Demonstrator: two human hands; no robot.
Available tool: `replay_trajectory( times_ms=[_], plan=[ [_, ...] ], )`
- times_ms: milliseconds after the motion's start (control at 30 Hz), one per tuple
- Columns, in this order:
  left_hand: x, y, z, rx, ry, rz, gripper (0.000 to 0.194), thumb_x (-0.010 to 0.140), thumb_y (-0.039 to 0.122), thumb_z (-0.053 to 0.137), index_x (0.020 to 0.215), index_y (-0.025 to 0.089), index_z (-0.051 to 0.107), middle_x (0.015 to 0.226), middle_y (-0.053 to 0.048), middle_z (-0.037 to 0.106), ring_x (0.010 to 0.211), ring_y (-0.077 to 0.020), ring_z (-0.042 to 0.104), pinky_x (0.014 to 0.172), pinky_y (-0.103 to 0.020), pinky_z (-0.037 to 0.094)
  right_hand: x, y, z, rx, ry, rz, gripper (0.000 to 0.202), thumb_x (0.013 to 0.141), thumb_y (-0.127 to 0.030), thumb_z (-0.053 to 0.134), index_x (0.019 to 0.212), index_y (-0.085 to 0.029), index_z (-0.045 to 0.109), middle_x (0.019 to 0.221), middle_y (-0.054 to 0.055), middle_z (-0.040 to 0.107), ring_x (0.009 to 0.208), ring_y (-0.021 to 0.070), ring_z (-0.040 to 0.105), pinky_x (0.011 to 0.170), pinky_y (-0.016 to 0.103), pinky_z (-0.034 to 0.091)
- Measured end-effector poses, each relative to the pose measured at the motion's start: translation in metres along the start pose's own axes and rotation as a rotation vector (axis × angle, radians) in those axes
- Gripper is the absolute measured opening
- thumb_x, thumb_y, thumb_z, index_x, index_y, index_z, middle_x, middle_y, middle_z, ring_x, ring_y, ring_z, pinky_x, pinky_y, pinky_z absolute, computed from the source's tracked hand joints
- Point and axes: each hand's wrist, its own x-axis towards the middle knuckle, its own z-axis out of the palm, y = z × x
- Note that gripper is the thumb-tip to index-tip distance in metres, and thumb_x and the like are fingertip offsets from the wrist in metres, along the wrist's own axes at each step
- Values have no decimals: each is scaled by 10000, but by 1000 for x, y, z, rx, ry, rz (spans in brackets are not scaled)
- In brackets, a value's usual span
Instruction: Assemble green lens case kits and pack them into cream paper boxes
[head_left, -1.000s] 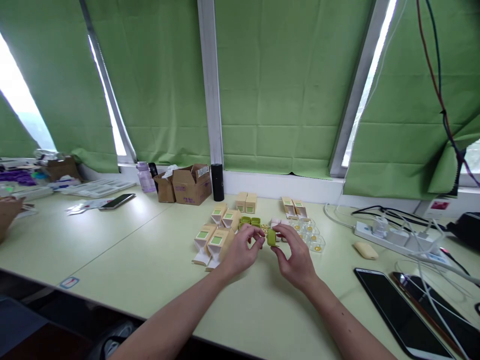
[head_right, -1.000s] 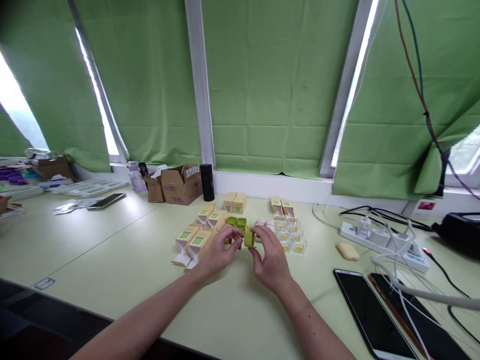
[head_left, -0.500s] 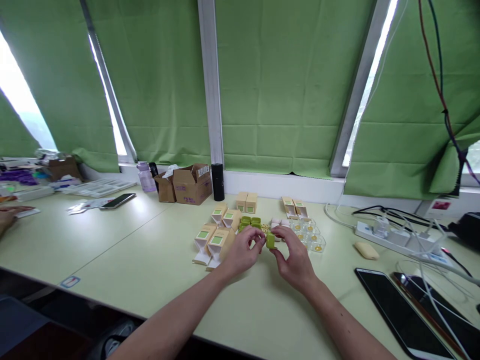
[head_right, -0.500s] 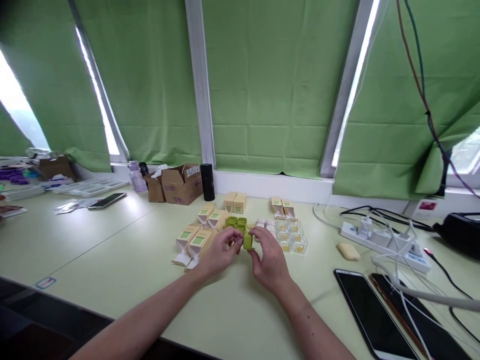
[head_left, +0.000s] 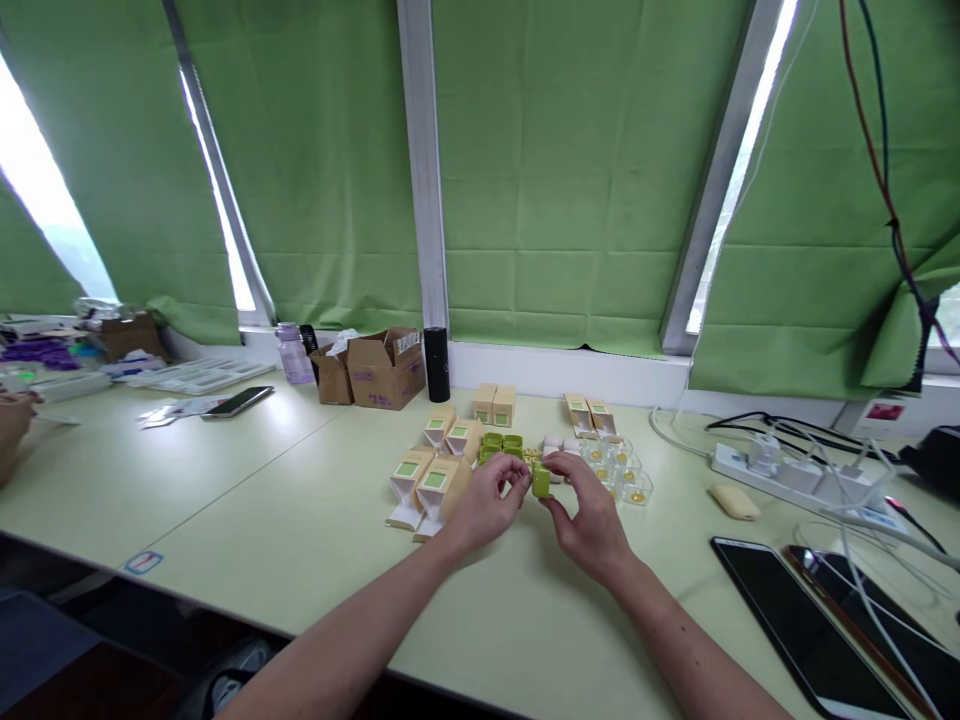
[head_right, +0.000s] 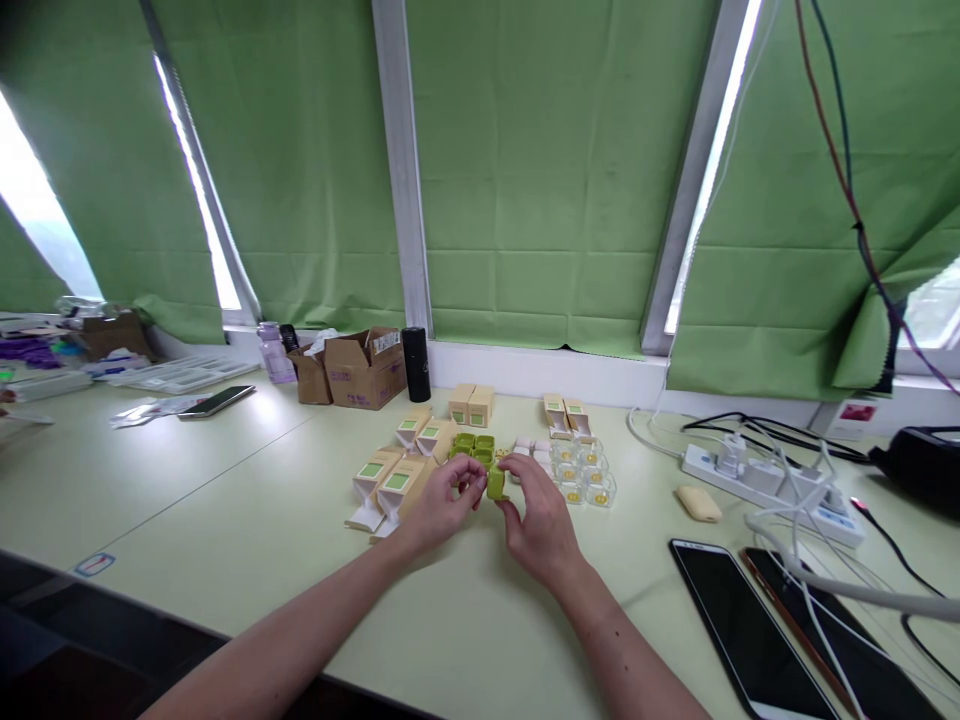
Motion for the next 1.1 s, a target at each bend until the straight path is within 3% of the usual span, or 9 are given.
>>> replay_trajectory(
  times_ms=[1100],
  plan=[
    [1, -1, 0, 34, 23, 4, 159, 961, 332, 609, 874, 201, 630, 799, -31, 655, 763, -183, 626, 624, -272, 469, 0, 2, 0, 4, 9, 4, 392, 938, -161, 599, 1317, -257, 576, 1255, 132, 710, 1193, 304, 693, 940, 477, 646]
  ],
)
